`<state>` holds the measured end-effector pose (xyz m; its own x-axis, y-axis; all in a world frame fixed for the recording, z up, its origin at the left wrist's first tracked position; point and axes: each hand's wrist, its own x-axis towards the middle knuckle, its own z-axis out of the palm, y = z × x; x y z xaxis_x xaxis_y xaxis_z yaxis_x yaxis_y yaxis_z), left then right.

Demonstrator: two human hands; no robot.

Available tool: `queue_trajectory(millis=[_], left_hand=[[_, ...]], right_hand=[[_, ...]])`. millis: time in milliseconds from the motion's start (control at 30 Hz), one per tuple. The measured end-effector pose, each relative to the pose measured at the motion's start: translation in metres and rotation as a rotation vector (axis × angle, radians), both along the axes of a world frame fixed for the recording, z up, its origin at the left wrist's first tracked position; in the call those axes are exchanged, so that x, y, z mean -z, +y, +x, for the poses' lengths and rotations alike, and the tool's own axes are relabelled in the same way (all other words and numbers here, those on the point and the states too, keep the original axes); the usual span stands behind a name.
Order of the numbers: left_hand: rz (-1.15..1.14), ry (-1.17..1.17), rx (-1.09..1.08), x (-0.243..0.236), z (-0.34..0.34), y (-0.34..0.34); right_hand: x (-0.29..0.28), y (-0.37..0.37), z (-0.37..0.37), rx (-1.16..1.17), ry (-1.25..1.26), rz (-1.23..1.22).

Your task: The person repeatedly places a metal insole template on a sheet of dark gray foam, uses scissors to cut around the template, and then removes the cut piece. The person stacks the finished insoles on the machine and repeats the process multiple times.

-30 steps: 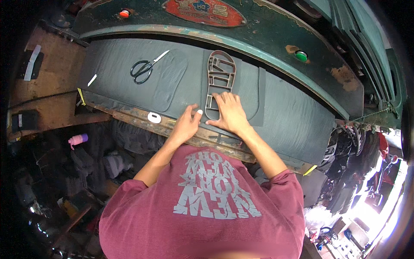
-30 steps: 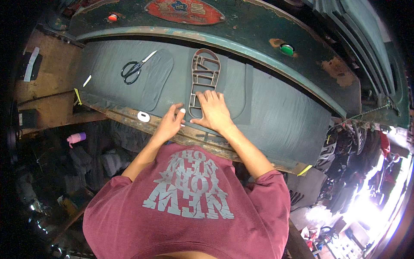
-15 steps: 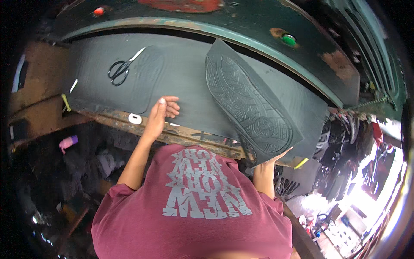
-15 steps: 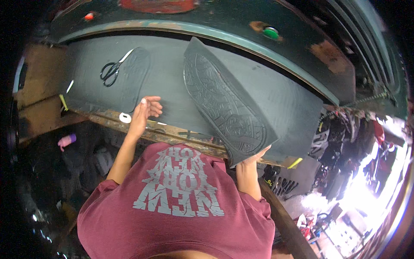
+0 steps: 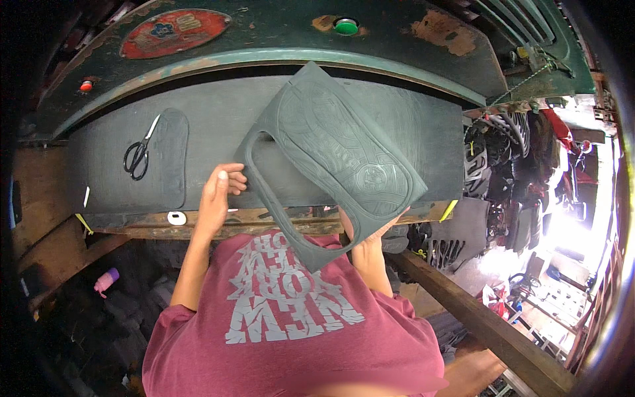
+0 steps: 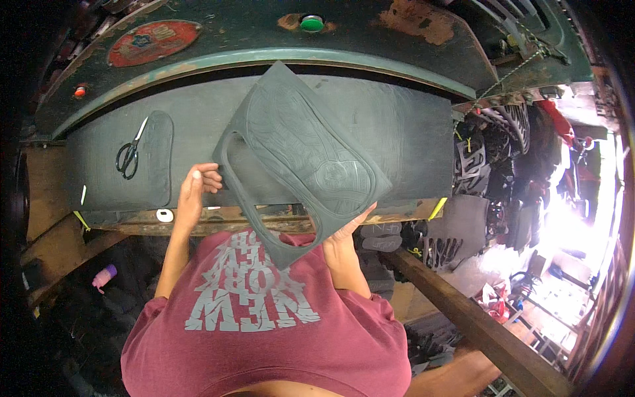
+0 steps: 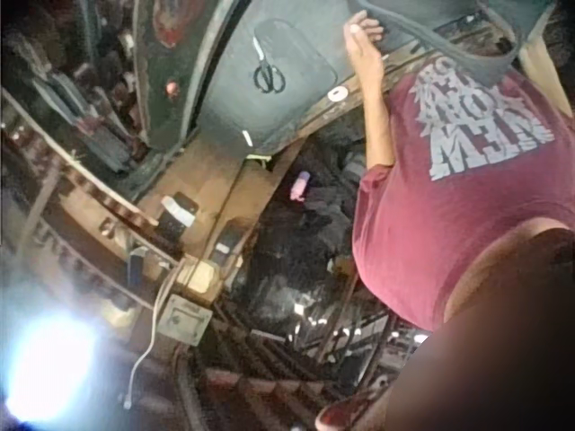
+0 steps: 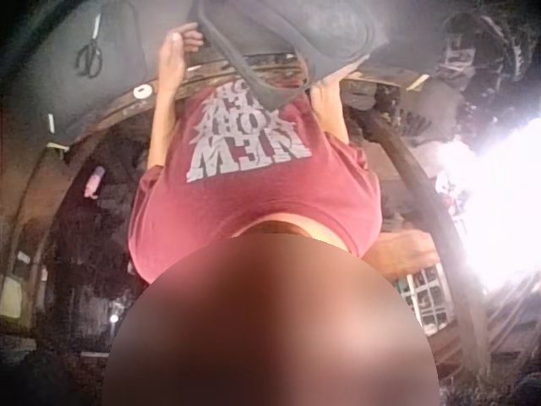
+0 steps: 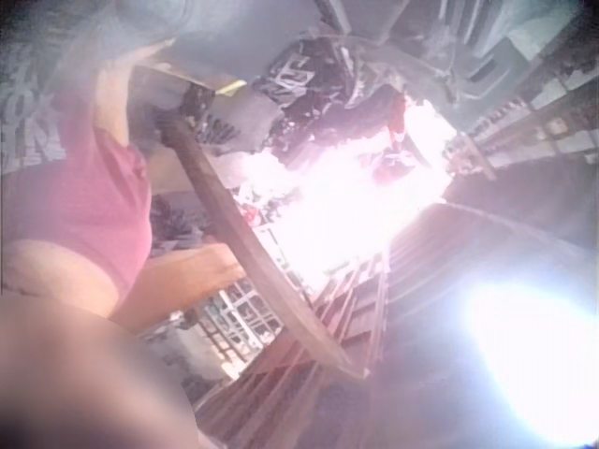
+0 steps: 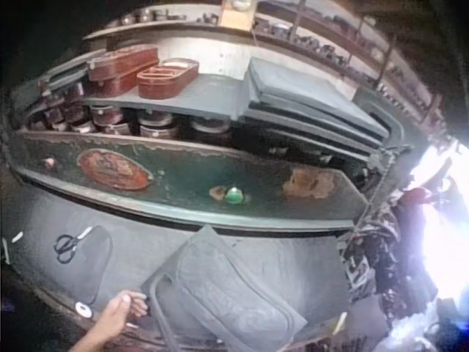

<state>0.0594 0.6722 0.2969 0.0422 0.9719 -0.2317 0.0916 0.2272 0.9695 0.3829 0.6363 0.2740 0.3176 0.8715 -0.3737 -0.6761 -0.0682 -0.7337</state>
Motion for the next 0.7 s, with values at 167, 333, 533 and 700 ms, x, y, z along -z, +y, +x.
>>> queue_trajectory(millis=[167,333,533,700], left_hand=[[0.05,0.069,0.074,-0.019,0.015,-0.002],[0.088,0.1,0.142,-0.029,0.023,-0.003],[0.068,0.117,0.148,-0.034,0.026,-0.003],[0.144,0.139,0.213,-0.053,0.046,0.004]], right_hand=[[-0.005,-0.006,-0.014,0.02,0.174,0.029],[-0.004,-0.014,-0.016,0.054,0.305,-0.009],[0.001,-0.012,-0.012,-0.015,0.292,0.035],[0.003,-0.013,-0.009,-0.008,0.246,0.042]])
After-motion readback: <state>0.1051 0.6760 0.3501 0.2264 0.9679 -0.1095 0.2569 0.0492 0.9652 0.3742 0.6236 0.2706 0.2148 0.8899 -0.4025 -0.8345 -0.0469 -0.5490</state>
